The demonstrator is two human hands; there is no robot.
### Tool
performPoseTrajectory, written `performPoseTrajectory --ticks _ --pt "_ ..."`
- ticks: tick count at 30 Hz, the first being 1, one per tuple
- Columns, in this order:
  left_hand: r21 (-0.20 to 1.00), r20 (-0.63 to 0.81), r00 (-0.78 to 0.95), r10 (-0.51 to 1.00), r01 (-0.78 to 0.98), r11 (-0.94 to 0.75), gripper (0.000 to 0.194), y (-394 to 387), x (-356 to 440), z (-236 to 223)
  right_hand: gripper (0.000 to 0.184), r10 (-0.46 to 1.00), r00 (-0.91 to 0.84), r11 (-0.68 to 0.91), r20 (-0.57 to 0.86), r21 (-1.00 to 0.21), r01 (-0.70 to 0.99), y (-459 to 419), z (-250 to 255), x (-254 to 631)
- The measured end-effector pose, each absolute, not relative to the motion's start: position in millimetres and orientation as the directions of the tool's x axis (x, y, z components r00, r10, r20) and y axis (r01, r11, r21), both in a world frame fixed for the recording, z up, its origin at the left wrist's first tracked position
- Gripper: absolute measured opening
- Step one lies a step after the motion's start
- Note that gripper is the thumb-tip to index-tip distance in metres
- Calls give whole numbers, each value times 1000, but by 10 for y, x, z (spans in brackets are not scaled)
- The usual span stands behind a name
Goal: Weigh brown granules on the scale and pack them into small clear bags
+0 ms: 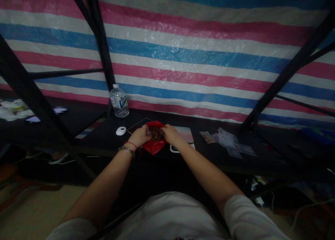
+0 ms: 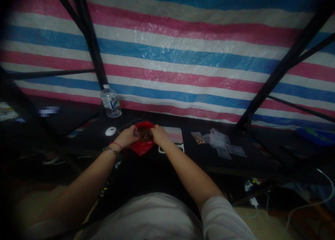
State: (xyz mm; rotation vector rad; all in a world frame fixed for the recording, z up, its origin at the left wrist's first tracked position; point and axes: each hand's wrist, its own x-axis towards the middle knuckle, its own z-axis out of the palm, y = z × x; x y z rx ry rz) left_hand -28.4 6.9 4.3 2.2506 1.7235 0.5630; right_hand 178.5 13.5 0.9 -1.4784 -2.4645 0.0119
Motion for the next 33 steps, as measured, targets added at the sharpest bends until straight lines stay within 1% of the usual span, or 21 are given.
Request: performPoseTrajectory --ticks 2,4,6,9,16,19,23,26,28,30,33 --pt "421 169 218 961 866 -270 29 66 -266 23 37 859 -462 501 219 -180 846 133 1 1772" --pt "422 196 220 956 861 -284 25 58 -245 7 35 843 -493 536 215 -243 809 135 3 1749" --pt "436 226 231 947 845 -310 20 49 -226 -4 31 824 -521 567 224 -302 767 141 8 1720" --pt "469 259 244 935 814 -342 17 32 -198 -7 27 810 -533 586 245 -354 728 154 12 1679" --pt "573 269 193 944 755 -318 18 37 -176 -20 18 827 -506 557 247 -482 676 196 -43 1630" --pt "637 301 165 939 698 -327 21 70 -179 -52 19 862 -451 492 232 -600 631 236 -113 1625" --pt "792 311 124 942 515 -329 28 68 -160 -36 32 916 -353 349 189 -810 472 285 -198 1616" --pt "860 333 51 941 394 -326 33 29 -152 37 40 943 -277 274 186 -905 325 275 -198 1611" --pt "873 346 -18 938 371 -316 35 11 -161 86 45 949 -242 255 203 -945 207 249 -174 1616" --pt "881 359 -60 931 351 -318 36 7 -174 113 45 946 -236 252 221 -962 106 219 -145 1631" --pt "891 371 -65 926 304 -336 40 18 -188 115 42 937 -233 279 259 -959 58 191 -107 1666"
